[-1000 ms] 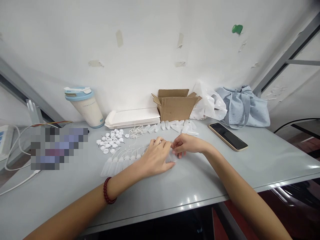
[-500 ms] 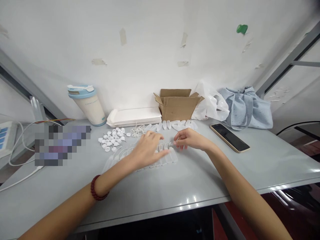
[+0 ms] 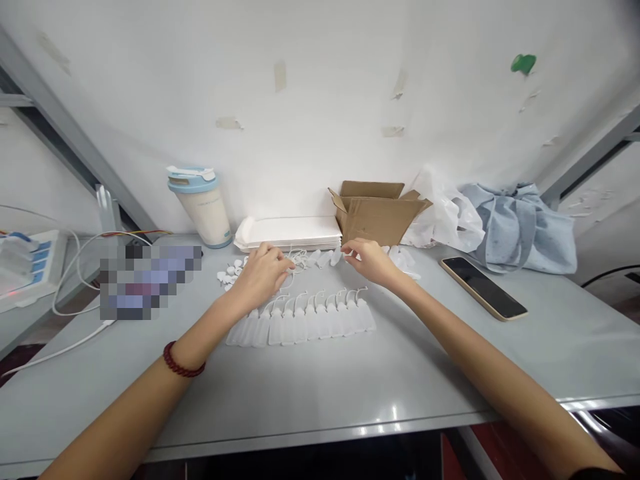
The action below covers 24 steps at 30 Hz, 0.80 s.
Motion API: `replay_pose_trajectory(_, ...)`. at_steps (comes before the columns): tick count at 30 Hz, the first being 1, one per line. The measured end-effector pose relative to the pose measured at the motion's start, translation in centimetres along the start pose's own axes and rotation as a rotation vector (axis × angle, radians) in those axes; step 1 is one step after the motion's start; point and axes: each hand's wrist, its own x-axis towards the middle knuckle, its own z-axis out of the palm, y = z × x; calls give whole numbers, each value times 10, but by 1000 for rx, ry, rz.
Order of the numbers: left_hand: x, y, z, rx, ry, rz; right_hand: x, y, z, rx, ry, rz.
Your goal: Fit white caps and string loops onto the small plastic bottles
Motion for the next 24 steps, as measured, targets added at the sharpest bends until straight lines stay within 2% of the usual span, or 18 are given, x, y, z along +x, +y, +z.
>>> replay_pose_trajectory(7,5,8,-2,159,-46,81,31,-13,6,-130,-158,-123)
replay_pose_trajectory(18,2,8,4,233,18,33,30,-7,14,-214,-221,-148)
replay_pose_trajectory(21,-2,5,3,134,111,-38,29,-8,15,-241,-239,-145)
replay_pose_trajectory(24,-5,4,0,-82,219,-188,28,-9,16,-266,-258,-139)
